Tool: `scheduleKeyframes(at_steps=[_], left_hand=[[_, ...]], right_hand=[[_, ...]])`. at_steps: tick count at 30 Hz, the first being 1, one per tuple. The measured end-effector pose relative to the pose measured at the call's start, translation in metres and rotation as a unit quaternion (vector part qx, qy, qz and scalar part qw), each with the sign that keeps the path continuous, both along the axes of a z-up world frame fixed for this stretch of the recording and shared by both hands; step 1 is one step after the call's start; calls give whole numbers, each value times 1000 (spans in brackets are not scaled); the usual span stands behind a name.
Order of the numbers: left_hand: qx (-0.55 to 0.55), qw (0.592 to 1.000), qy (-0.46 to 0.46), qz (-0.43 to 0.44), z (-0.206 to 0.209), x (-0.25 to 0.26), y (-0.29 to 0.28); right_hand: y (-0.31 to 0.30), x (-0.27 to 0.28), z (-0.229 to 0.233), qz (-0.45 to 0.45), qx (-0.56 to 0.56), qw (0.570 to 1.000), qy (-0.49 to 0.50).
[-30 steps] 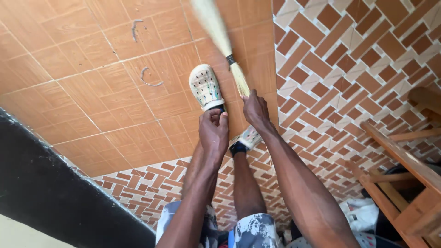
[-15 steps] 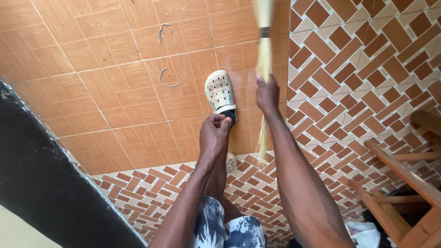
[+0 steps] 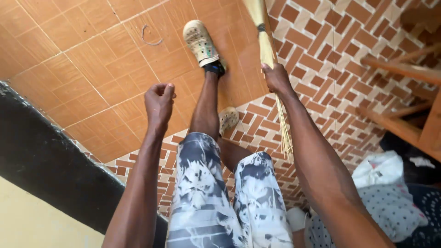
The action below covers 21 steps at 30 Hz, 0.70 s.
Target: Sweeping a tiled floor and cleaning the soles of sandals with a handheld broom.
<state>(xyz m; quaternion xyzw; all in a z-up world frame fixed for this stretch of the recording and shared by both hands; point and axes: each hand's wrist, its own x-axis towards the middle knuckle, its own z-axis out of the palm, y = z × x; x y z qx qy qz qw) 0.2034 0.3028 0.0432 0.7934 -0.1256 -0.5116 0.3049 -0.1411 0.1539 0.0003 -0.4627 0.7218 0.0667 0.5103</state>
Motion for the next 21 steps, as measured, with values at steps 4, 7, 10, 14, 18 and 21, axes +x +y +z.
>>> scheduleKeyframes(at_steps=[4,7,10,14,18,21], left_hand=[[6,1000,12,-16,12,16,33],[-34,996,18,-82,11,24,52],[-10,994,11,-108,3,27,58],[-14,995,39,-94,-42,34,88],[12,992,76,-99,-49,56,144],[72,991,67,-96,-14,78,131]], right_hand=[[67,-54,-11,-96,60,991,66],[126,-75,-19,-184,89,978,31],[173,-71,-18,-278,77,957,40],[211,-51,-41,-326,79,939,74],[271,1,-128,-331,95,931,121],[346,84,-241,-151,-4,963,223]])
